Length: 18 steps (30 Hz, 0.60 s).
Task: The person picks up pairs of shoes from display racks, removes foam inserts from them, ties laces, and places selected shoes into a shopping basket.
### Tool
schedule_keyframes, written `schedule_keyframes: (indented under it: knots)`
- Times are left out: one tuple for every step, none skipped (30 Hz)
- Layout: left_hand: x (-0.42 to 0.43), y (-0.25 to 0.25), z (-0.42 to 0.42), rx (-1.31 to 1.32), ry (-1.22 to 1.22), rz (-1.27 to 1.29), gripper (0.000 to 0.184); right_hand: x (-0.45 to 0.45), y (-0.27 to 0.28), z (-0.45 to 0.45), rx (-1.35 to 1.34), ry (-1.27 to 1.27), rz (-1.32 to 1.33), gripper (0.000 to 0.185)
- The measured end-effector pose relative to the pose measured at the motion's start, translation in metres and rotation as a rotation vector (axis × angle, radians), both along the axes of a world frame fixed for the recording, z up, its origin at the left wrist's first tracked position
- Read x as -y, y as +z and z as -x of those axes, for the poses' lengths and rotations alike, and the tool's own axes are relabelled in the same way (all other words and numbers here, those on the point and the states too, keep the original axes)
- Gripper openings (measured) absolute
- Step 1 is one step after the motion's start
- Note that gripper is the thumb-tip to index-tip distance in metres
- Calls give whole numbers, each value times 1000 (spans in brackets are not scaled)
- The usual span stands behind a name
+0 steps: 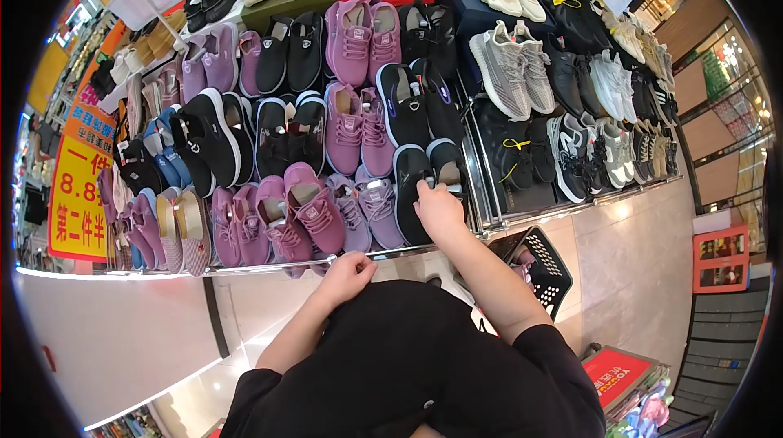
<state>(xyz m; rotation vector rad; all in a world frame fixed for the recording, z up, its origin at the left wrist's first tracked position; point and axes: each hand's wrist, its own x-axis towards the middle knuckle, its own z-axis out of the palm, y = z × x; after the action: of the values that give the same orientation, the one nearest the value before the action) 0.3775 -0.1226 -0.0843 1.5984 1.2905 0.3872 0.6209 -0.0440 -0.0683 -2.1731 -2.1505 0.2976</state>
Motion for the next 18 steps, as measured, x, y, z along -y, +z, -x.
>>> schedule_keyframes:
  knots:
    - [-2,-2,-1,-3,-7,-4,24,0,-3,-2,-26,41,-31,32]
    - [-2,-5,-3,32,6,-44,25,2,-5,-3,-51,83,-61,28]
    - [-3,-2,-5,69,21,-83,26,4,-7,-6,-52,79,-63,28]
    - [-6,0,-7,69,17,-84,26,8,-9,-10,-86,105,-87,26]
    - [-9,2,-8,59,15,-51,24,13,-10,-14,-119,130,-108,25]
    - [-12,5,-10,50,14,-17,24,20,-7,-18,-118,127,-107,25]
    - [-14,5,-14,51,12,-18,24,28,-3,-21,-143,139,-183,22]
    - [-15,5,-18,111,59,-111,33,35,0,-22,-170,151,-256,19]
    - [-16,6,-22,171,105,-202,45,41,6,-22,-170,147,-253,19]
    - [-22,7,-22,170,58,-146,80,47,12,-21,-218,158,-350,20]
    - [-26,9,-24,170,53,-143,80,51,19,-22,-266,168,-447,20]
    - [-30,14,-27,230,55,-207,89,54,34,-20,-313,180,-526,23]
    - [-35,21,-30,289,56,-270,99,57,54,-16,-314,170,-523,23]
    - [-44,34,-30,425,20,-204,111,63,76,-13,-413,236,-577,24]
    - [-46,39,-27,555,-2,-39,109,66,94,-12,-508,315,-636,25]
    - [-50,45,-18,591,-155,28,107,70,104,-13,-505,302,-640,25]
    - [-53,53,-10,624,-308,98,105,75,112,-13,-503,375,-600,29]
    - [-56,62,-10,759,-403,115,97,80,118,-14,-501,448,-557,32]
